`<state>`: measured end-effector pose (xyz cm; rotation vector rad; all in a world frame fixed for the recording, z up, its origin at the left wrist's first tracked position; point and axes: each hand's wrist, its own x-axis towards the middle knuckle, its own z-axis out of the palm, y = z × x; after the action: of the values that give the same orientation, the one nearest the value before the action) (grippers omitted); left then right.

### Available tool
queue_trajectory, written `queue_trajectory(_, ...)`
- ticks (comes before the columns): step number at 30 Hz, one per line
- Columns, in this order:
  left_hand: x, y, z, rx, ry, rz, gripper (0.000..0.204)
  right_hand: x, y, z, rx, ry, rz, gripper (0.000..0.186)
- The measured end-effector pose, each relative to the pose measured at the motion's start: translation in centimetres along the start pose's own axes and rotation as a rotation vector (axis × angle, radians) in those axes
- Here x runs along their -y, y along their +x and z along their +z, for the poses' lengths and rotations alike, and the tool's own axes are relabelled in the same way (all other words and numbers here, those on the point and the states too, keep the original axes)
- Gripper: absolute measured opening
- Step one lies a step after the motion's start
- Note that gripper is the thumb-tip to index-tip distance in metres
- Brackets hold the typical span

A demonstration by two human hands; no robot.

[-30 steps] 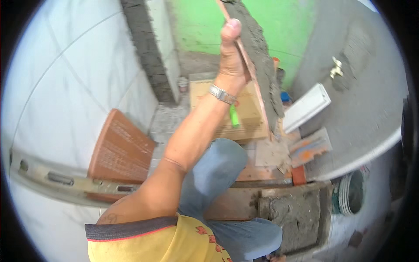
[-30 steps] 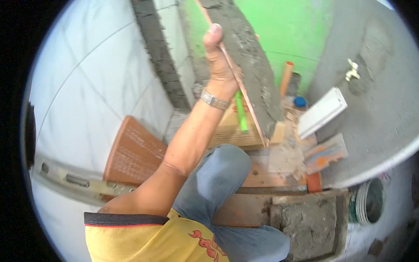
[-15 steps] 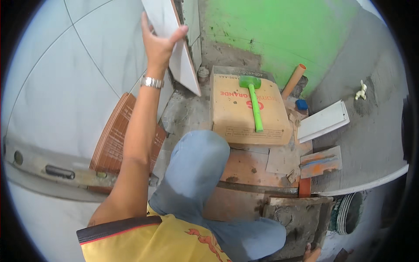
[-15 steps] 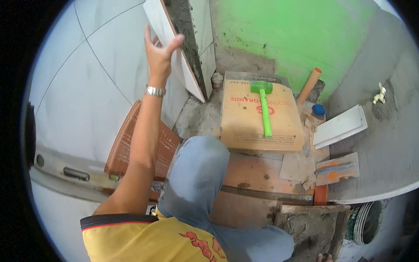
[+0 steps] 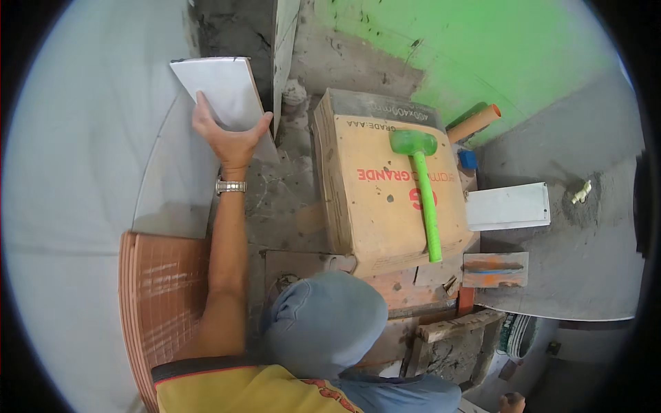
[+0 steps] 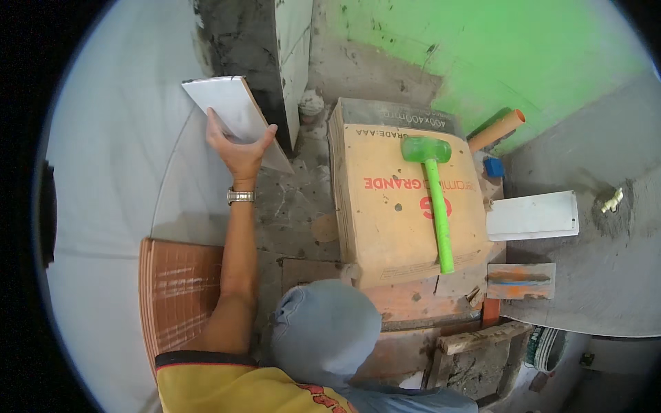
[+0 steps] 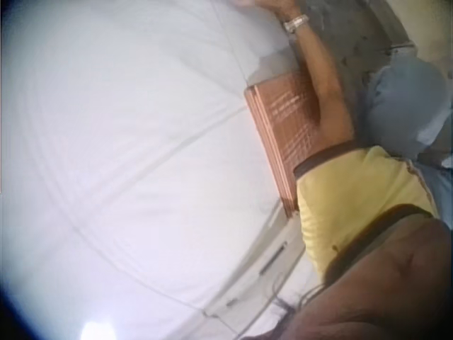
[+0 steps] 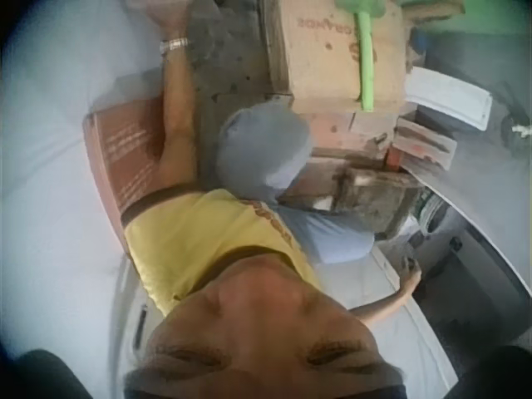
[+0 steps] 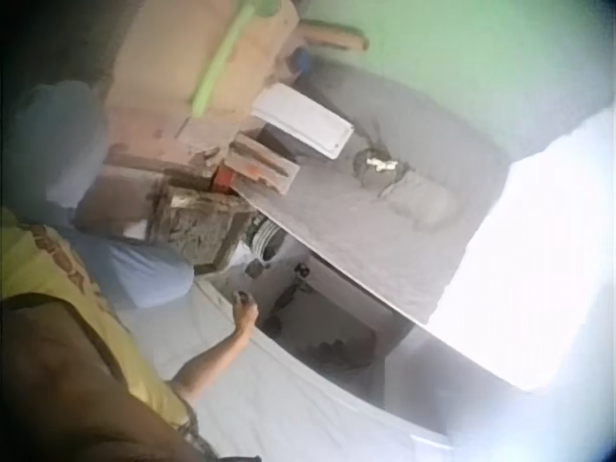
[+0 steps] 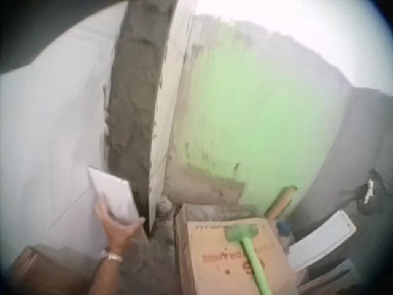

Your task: The person applies mortar to the back of a tile with a trowel and then presses it onto a wall. They use a rubber mallet to tap the tile into position and check the alignment with a spirit level.

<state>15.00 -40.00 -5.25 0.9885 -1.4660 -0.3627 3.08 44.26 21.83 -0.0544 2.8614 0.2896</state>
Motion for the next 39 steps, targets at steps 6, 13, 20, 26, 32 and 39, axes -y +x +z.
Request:
queue_trajectory(6, 5.0, -0.5, 4.0, -0.006, 0.105, 0.049, 0.135, 11.4, -0.2, -7.2, 0.021, -0.123, -0.008, 0.028)
queue_trajectory(13, 8.2, -0.8, 7.1, 0.007, 0.168, 0.074, 0.134, 19.0, 2.2, -10.1, 0.116, -0.097, -0.014, 0.030)
queue_trajectory(20, 9.4, -0.3, 8.9, -0.056, 0.134, 0.160, 0.134, 26.1, 2.9, -8.4, -0.040, -0.165, -0.173, 0.033)
queue_trajectory(26, 9.9, -0.9, 9.4, -0.075, 0.129, 0.093, 0.133, 32.9, 3.9, -8.6, -0.111, -0.149, -0.273, 0.028)
queue_trajectory(32, 9.5, -1.2, 9.4, -0.051, 0.082, 0.043, 0.130, 37.7, 4.7, -8.7, -0.086, -0.088, -0.327, 0.026)
queue_trajectory(39, 8.6, -0.8, 8.1, 0.034, 0.102, 0.025, 0.133, 39.3, 6.7, -8.2, -0.082, 0.004, -0.615, 0.027)
